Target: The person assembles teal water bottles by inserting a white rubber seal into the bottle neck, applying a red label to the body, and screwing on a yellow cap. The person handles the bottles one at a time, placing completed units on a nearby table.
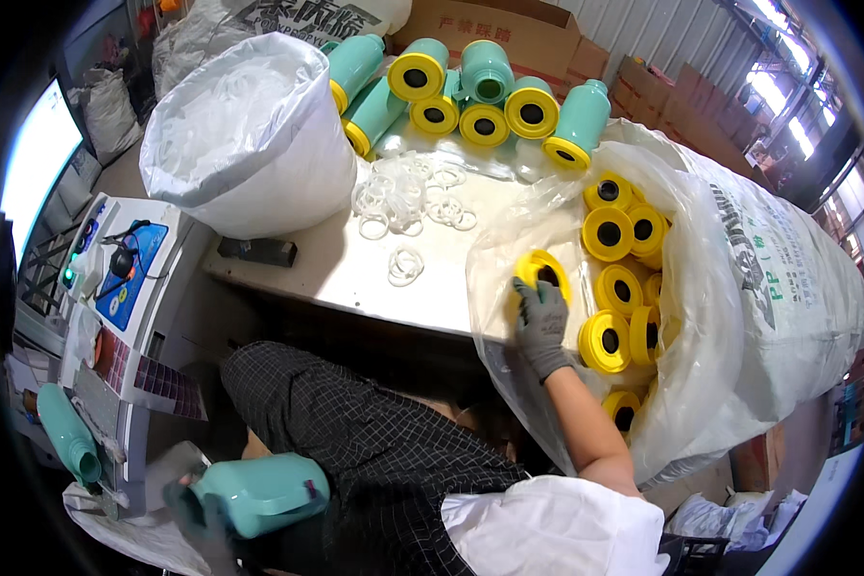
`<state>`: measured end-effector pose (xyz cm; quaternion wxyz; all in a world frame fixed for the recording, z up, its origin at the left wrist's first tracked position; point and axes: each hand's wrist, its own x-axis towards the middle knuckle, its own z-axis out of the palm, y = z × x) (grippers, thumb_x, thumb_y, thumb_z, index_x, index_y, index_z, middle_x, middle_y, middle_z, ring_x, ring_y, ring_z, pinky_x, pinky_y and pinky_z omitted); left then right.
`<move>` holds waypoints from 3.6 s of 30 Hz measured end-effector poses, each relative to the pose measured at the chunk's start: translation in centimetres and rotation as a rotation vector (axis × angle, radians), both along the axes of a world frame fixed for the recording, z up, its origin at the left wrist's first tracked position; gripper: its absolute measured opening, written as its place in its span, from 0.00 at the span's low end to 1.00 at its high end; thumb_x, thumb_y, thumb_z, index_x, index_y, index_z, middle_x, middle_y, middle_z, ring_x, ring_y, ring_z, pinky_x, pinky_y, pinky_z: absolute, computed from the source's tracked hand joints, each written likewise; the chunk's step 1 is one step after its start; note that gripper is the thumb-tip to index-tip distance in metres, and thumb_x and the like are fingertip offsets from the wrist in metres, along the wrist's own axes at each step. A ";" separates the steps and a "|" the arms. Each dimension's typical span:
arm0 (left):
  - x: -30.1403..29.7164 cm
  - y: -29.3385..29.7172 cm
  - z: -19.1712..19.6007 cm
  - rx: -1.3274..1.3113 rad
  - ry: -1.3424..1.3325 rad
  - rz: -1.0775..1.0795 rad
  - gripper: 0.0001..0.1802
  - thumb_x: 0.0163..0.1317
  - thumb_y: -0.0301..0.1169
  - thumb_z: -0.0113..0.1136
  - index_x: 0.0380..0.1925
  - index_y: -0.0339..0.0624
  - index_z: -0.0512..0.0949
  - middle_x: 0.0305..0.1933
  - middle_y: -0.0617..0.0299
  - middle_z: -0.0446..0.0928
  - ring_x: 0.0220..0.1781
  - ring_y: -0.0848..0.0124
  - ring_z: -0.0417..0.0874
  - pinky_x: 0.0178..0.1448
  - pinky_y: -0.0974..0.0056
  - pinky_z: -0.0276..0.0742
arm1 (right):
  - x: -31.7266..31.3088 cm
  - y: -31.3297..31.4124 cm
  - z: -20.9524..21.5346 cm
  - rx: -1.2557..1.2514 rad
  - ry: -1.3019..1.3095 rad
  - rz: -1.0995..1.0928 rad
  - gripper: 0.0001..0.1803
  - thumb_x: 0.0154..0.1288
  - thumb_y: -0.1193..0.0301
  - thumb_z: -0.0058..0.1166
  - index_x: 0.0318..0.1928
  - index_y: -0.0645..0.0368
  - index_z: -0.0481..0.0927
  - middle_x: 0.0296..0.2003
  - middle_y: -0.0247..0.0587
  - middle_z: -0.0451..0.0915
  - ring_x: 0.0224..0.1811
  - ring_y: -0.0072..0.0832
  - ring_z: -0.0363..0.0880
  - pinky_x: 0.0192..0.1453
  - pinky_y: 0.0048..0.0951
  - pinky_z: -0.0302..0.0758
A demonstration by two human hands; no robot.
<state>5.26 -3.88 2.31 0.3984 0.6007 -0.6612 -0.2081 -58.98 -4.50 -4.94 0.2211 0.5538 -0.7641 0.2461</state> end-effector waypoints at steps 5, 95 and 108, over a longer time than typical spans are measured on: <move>2.7 3.3 -0.8 -0.028 0.327 0.461 0.27 0.78 0.42 0.53 0.67 0.33 0.70 0.65 0.49 0.74 0.64 0.57 0.75 0.70 0.55 0.70 | 16.0 -6.1 7.0 -0.448 -1.586 0.521 0.22 0.69 0.74 0.61 0.61 0.62 0.72 0.50 0.39 0.76 0.50 0.27 0.77 0.55 0.28 0.78; -17.7 -8.2 -2.8 -0.003 -0.124 0.090 0.25 0.55 0.30 0.77 0.51 0.34 0.78 0.53 0.45 0.78 0.53 0.48 0.81 0.58 0.51 0.79 | 3.8 -55.2 19.7 -0.431 -0.092 0.004 0.42 0.65 0.57 0.66 0.76 0.50 0.62 0.63 0.55 0.69 0.61 0.46 0.77 0.62 0.44 0.77; -1.2 5.1 -3.4 -0.281 -0.443 0.928 0.27 0.62 0.27 0.70 0.60 0.34 0.72 0.57 0.45 0.75 0.58 0.49 0.79 0.61 0.50 0.77 | 25.2 -15.6 -2.2 0.088 -0.920 0.777 0.29 0.79 0.71 0.54 0.74 0.67 0.65 0.70 0.55 0.71 0.69 0.41 0.73 0.74 0.40 0.68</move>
